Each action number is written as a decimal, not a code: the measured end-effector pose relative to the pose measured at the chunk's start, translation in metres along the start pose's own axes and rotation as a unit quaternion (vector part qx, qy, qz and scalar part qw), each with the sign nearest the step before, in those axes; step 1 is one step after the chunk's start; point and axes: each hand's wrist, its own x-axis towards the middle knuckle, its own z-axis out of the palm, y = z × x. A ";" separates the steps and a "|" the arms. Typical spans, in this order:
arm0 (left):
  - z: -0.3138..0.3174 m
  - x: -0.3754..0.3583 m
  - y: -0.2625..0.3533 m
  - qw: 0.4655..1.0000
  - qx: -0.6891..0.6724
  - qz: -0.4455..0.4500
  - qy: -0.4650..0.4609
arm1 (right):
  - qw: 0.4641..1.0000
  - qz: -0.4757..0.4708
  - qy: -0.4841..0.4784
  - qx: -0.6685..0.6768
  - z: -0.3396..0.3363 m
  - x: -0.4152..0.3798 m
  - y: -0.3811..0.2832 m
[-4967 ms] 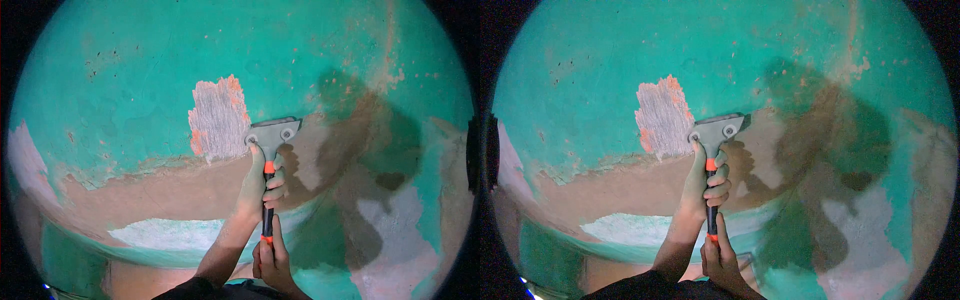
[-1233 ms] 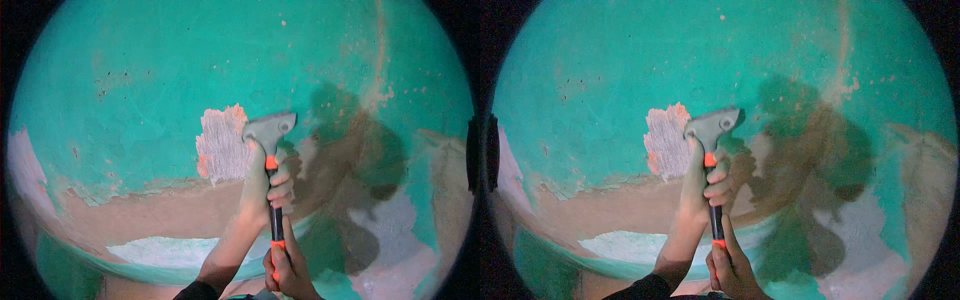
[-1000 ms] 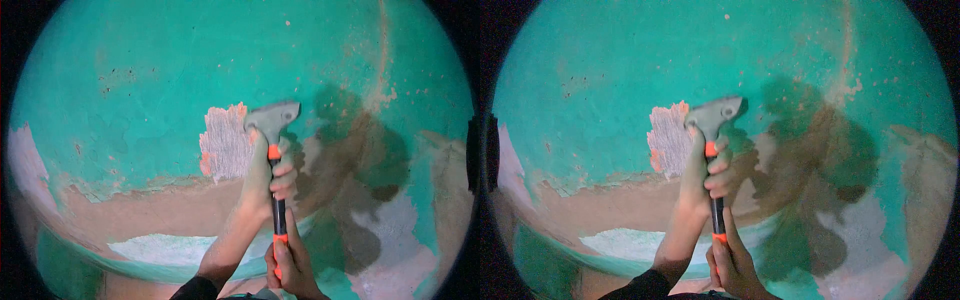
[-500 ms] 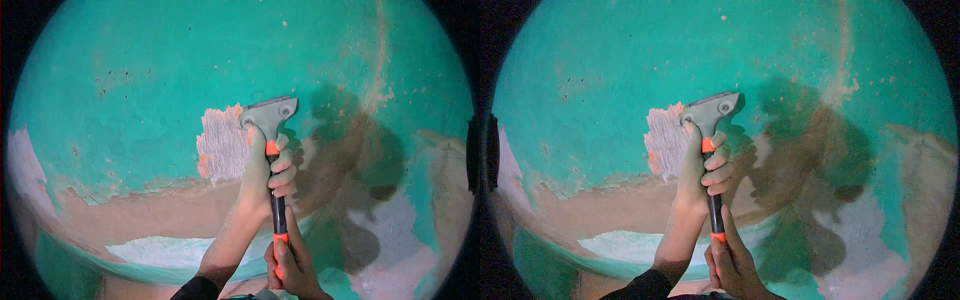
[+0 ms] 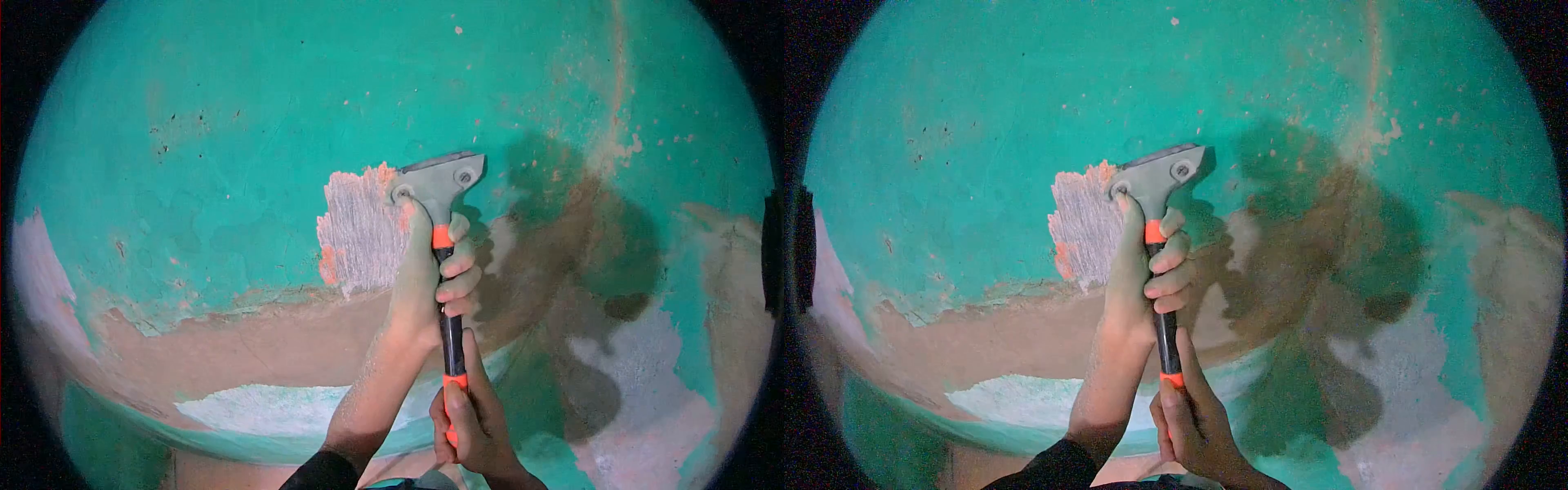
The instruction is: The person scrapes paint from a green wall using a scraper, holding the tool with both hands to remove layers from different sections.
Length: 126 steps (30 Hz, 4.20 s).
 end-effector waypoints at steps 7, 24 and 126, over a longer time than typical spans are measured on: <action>0.003 -0.007 -0.001 0.999 -0.012 -0.033 0.031 | 1.000 0.000 0.005 -0.028 0.000 -0.006 0.004; 0.006 -0.001 0.006 1.000 -0.016 -0.015 0.012 | 0.999 -0.033 -0.013 -0.010 0.001 0.004 -0.004; -0.076 -0.059 -0.046 0.966 0.121 -0.105 0.200 | 0.985 0.000 0.011 0.173 0.008 -0.017 0.177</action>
